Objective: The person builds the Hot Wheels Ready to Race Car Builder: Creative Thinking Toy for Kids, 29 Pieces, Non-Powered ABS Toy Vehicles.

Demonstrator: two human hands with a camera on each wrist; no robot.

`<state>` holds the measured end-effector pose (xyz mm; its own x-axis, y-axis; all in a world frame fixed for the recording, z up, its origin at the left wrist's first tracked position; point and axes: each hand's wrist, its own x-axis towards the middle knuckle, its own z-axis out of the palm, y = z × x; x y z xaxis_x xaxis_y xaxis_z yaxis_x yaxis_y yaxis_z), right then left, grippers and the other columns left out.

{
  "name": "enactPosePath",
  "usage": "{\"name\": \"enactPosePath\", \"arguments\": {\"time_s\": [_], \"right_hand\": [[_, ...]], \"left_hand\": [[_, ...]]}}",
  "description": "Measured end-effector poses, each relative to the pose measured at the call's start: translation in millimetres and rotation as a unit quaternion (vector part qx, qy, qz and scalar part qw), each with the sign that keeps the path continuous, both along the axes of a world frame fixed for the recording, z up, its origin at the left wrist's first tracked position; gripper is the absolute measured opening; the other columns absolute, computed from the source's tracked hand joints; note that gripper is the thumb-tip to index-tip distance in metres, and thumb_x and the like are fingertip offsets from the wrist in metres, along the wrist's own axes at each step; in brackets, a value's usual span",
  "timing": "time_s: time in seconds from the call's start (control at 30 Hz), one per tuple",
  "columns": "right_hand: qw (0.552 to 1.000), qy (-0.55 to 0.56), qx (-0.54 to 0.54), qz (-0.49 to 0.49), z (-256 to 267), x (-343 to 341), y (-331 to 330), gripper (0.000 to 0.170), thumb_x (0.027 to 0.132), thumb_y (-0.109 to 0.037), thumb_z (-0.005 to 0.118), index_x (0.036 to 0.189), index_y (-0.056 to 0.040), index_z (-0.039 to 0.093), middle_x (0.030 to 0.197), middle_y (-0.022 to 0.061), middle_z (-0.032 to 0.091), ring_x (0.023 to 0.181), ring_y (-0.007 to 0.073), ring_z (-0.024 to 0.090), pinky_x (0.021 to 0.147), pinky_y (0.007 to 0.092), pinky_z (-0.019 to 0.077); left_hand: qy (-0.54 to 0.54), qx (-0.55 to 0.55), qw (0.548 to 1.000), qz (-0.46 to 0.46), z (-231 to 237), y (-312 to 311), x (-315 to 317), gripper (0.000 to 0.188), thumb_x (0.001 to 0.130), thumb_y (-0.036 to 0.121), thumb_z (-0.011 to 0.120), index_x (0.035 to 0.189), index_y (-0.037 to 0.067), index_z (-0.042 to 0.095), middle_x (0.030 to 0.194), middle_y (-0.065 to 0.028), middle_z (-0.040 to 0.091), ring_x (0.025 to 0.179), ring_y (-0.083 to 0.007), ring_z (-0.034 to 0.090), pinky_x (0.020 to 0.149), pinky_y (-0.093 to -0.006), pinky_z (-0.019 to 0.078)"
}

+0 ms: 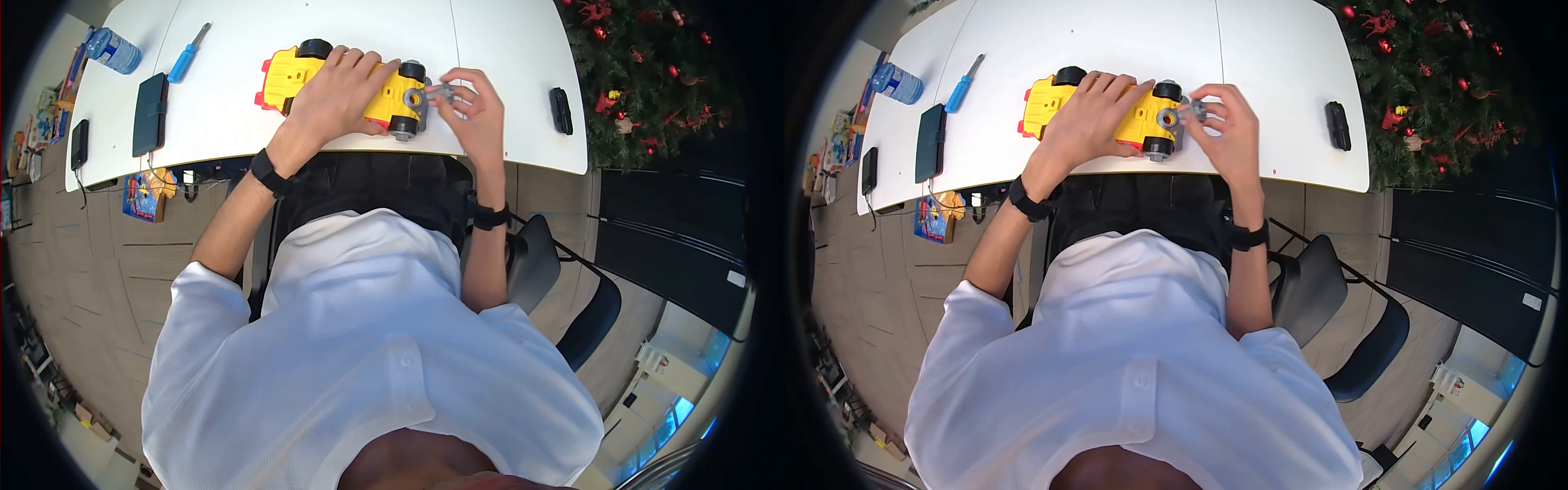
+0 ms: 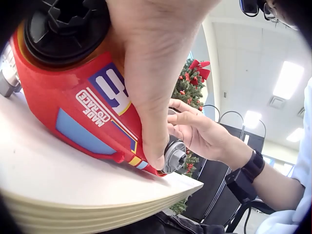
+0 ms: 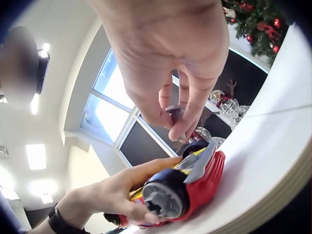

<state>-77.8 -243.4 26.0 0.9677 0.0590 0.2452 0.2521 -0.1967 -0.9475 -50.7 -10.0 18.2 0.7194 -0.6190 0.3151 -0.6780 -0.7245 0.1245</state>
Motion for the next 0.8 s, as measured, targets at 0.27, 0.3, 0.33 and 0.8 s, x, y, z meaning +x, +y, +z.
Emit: {"name": "enactPosePath", "arguments": {"time_s": [0.27,0.3,0.33,0.8], "right_hand": [[0.958,-0.143,-0.249,0.022,3,-3,11,0.03,0.075,0.009,0.075,0.101,-0.0051,0.077,0.107,0.0057,0.071,0.098,0.0241,0.067,0.086,0.0329,0.0556],[0.952,-0.138,-0.273,0.028,6,-5,9,0.03,0.076,0.01,0.074,0.102,-0.0047,0.076,0.109,0.0058,0.071,0.1,0.0245,0.067,0.087,0.0337,0.0558],[0.951,-0.138,-0.274,0.027,9,-7,8,0.03,0.076,0.01,0.074,0.102,-0.0047,0.076,0.109,0.0058,0.071,0.1,0.0245,0.067,0.087,0.0337,0.0558],[0.869,0.004,-0.443,-0.218,25,-13,36,0.011,0.094,-0.013,0.067,0.092,-0.0067,0.075,0.074,0.0131,0.068,0.065,0.0325,0.067,0.059,0.0387,0.0534]], "left_hand": [[0.001,-0.002,1.0,0.005,-2,1,0,0.097,0.065,0.046,0.089,0.146,0.01,0.049,0.125,-0.0098,0.059,0.117,-0.0293,0.055,0.109,-0.0426,0.039],[0.0,0.001,1.0,0.007,-3,0,0,0.097,0.065,0.046,0.089,0.145,0.01,0.049,0.125,-0.0098,0.059,0.117,-0.0294,0.055,0.109,-0.0426,0.039],[0.0,-0.001,1.0,0.006,-2,0,0,0.097,0.065,0.046,0.089,0.145,0.01,0.049,0.125,-0.0098,0.059,0.117,-0.0294,0.055,0.109,-0.0426,0.039],[-0.017,-0.021,0.999,-0.027,-6,2,0,0.096,0.062,0.043,0.09,0.144,0.01,0.05,0.123,-0.0088,0.06,0.117,-0.0283,0.054,0.108,-0.0406,0.0397]]}}
